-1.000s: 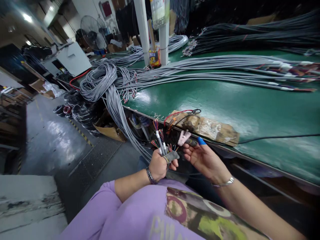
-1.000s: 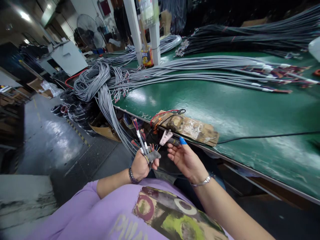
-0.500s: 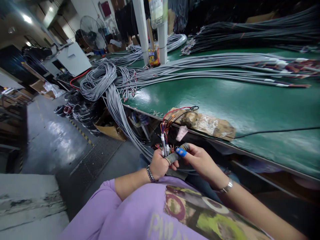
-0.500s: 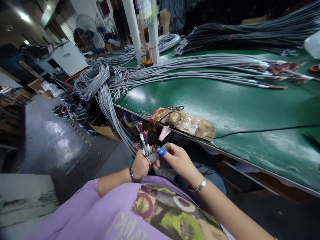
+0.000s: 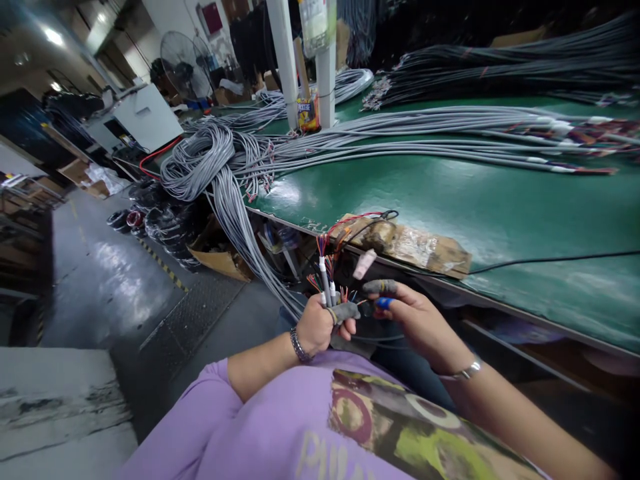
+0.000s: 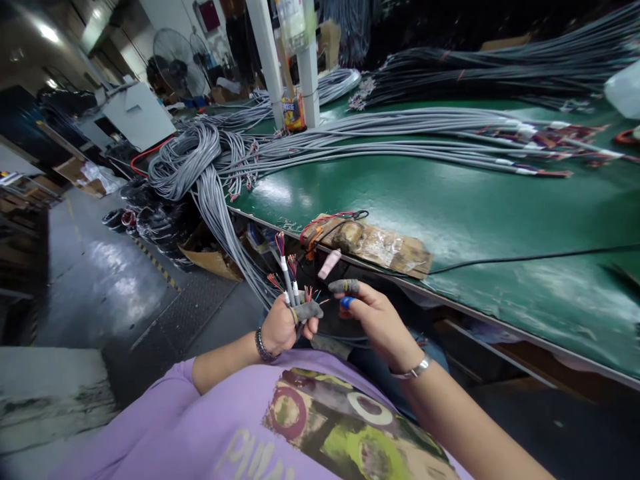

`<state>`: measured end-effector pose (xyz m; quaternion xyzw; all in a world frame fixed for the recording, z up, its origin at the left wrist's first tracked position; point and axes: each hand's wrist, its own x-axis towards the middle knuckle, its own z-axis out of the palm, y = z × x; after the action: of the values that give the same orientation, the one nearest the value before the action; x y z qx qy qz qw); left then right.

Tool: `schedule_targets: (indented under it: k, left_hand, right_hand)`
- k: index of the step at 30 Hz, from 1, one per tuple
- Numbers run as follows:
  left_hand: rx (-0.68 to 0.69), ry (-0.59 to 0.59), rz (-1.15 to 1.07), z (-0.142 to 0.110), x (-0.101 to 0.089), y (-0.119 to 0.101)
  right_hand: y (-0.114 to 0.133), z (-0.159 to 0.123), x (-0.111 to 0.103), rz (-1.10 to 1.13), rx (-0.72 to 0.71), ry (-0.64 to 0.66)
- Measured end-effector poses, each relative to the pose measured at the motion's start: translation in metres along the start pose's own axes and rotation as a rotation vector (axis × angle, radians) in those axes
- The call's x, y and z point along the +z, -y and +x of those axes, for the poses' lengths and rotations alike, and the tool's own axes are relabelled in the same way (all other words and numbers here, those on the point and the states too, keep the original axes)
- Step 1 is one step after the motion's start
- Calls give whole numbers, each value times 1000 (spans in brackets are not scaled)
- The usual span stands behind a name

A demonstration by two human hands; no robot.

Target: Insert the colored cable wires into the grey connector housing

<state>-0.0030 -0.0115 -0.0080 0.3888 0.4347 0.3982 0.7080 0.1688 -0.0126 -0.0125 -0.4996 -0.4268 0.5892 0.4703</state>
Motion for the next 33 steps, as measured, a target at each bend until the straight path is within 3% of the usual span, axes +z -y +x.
schedule_targets:
  k: [4, 12, 15, 19, 24, 33]
  left_hand:
    - [10, -8, 4, 1, -2, 3]
    - [-10, 35, -3, 5, -5, 4]
    - [-19, 32, -15, 7, -6, 1]
    - [-14, 3, -30, 7, -7, 1]
    - [-21, -8, -8, 7, -5, 2]
    - [-47, 27, 4, 10, -9, 5]
  right_hand:
    - [1, -2, 5, 30, 80, 125]
    - [12, 0, 7, -170, -55, 232]
    - [11, 3, 1, -155, -61, 161]
    - [3, 5, -4, -21, 27, 3]
    - [-3, 1, 2, 65, 184, 145]
    - [3, 2, 5, -56, -31, 141]
